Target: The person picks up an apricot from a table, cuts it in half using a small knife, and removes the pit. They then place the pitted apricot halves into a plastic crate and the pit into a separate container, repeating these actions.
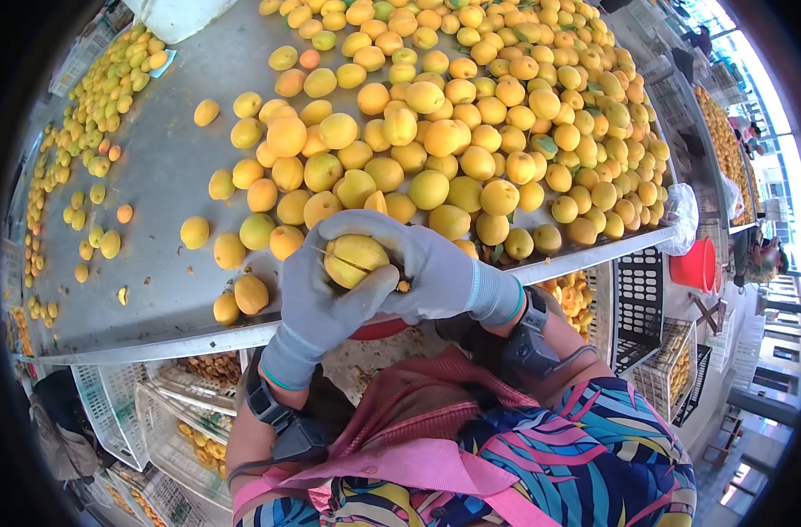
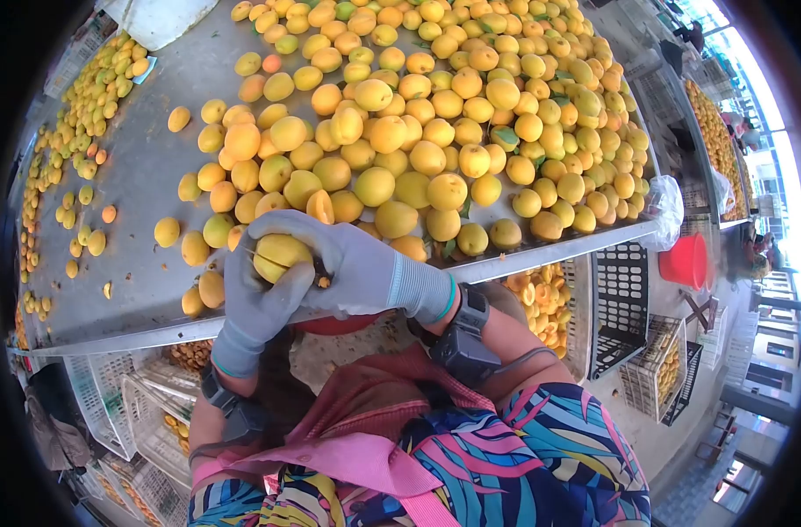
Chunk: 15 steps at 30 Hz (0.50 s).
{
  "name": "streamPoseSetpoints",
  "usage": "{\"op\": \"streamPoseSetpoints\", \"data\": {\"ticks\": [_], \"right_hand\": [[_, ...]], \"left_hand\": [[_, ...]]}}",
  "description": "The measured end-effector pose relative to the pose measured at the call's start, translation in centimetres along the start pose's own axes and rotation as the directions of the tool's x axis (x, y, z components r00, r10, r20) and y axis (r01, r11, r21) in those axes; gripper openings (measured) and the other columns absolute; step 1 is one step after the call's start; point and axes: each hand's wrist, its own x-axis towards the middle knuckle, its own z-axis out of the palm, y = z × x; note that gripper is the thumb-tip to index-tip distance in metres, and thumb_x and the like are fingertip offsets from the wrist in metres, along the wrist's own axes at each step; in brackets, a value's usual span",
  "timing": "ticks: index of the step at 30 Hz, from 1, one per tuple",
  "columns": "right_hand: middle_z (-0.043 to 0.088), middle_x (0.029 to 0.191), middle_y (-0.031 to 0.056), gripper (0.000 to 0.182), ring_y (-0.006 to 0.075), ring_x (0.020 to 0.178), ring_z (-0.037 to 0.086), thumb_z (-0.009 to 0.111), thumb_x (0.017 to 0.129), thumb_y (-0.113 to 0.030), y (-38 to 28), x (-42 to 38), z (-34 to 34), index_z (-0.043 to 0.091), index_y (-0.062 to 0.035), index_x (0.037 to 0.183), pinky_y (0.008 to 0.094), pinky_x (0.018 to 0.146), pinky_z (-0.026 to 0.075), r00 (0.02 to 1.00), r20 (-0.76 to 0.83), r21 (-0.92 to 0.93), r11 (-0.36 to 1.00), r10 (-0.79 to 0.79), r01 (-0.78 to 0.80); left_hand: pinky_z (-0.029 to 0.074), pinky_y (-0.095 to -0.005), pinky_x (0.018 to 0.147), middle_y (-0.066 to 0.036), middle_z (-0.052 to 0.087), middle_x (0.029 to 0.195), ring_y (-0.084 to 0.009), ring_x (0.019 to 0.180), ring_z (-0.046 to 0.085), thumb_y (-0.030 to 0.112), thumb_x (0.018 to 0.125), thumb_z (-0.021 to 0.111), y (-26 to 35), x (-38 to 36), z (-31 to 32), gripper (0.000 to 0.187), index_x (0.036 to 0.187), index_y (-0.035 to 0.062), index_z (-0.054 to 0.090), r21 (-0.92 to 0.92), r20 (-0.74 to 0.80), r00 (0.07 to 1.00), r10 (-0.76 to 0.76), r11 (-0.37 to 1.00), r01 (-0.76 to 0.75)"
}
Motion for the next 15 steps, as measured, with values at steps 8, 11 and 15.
{"op": "streamPoseSetpoints", "data": {"ticks": [8,11,15], "right_hand": [[0.058,0.115,0.0103,0.066,0.0265,0.101,0.060,0.076,0.071,-0.019,-0.2,-0.3,-0.4,0.044,-0.0116,0.128,0.0354,0.088,0.048,0.996,0.082,0.071,0.997,0.038,-0.044],[0.058,0.115,0.0097,0.064,0.0261,0.100,0.060,0.076,0.071,-0.020,-0.4,-0.2,-0.3,0.045,-0.0118,0.126,0.0351,0.087,0.048,0.997,0.075,0.059,0.998,0.026,-0.030],[0.058,0.115,0.0097,0.060,0.0254,0.101,0.060,0.074,0.074,-0.024,-0.1,-0.1,-0.6,0.046,-0.0116,0.125,0.0347,0.088,0.047,0.994,0.084,-0.008,0.998,0.066,-0.066]], "left_hand": [[0.049,-0.0269,0.081,-0.006,0.062,0.102,-0.0126,0.092,0.059,0.004,0.076,0.070,0.8,-0.8,-0.1,0.043,0.115,0.0012,0.054,0.006,0.009,1.000,-0.019,1.000,0.019],[0.047,-0.0279,0.085,-0.007,0.060,0.105,-0.0133,0.096,0.058,0.005,0.077,0.069,0.9,-1.0,-0.4,0.043,0.117,0.0007,0.052,-0.065,0.045,0.998,-0.053,0.996,0.055],[0.045,-0.0291,0.090,-0.008,0.057,0.110,-0.0140,0.102,0.055,0.007,0.081,0.065,0.8,-1.2,-0.7,0.046,0.123,-0.0007,0.048,-0.066,0.086,0.987,-0.135,0.988,0.140]]}}
